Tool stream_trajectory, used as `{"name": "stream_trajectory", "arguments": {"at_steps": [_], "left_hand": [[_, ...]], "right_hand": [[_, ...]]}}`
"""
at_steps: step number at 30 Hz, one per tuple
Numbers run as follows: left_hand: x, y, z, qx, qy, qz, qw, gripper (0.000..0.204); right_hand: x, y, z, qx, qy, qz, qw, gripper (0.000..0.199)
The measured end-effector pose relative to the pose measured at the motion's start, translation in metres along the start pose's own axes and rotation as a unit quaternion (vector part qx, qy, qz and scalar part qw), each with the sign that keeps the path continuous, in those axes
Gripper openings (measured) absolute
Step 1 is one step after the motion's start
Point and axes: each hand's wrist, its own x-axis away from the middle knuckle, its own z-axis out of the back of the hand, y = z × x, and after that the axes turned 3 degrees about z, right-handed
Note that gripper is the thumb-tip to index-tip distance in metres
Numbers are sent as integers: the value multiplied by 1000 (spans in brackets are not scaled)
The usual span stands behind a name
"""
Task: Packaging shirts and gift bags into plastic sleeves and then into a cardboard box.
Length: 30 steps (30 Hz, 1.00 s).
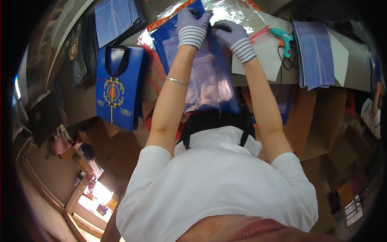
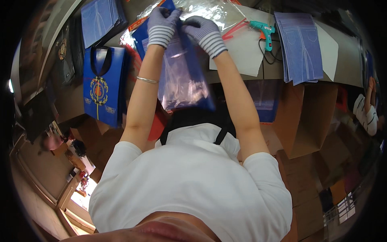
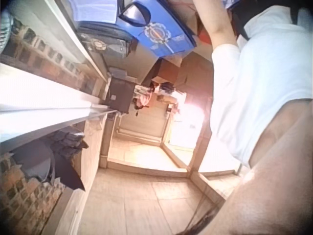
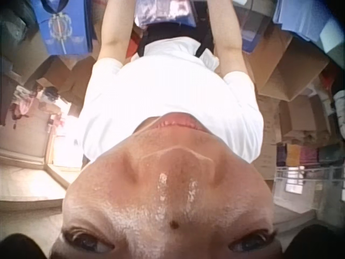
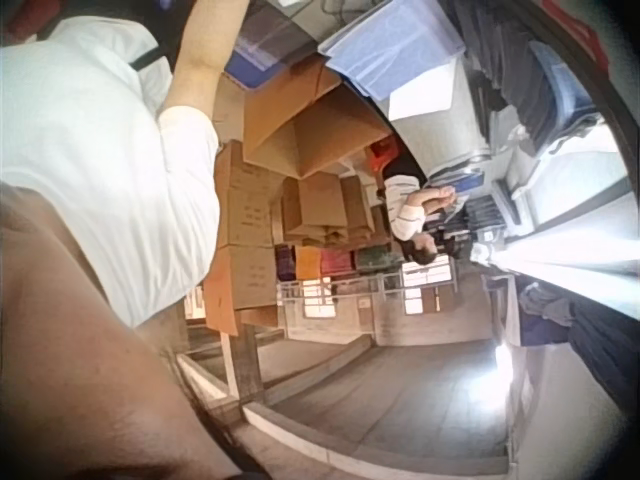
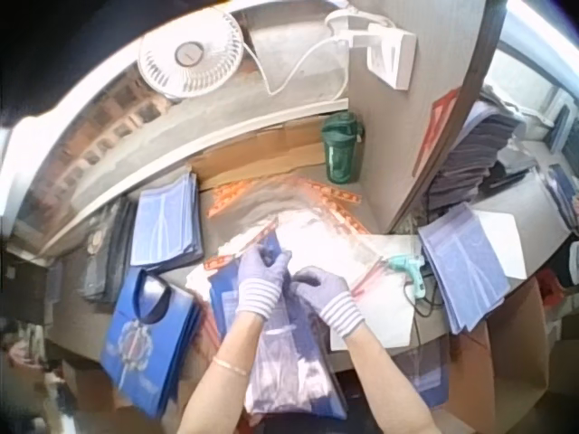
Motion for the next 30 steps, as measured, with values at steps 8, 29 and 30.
{"name": "stream_trajectory", "arguments": {"at_steps": [8,29,30], "left_hand": [[25,4,51,-32,18,-38,999,30],[51,1,40,72,-40,-50,995,56],[50,-7,42,50,-27,-44,997,58]], "right_hand": [[-6,0,-65,-257,-31,-25,966,27],[-20,-21,-36,194,69,-1,979,21],[-19,-37,-38,131,46,-32,990,20]]}}
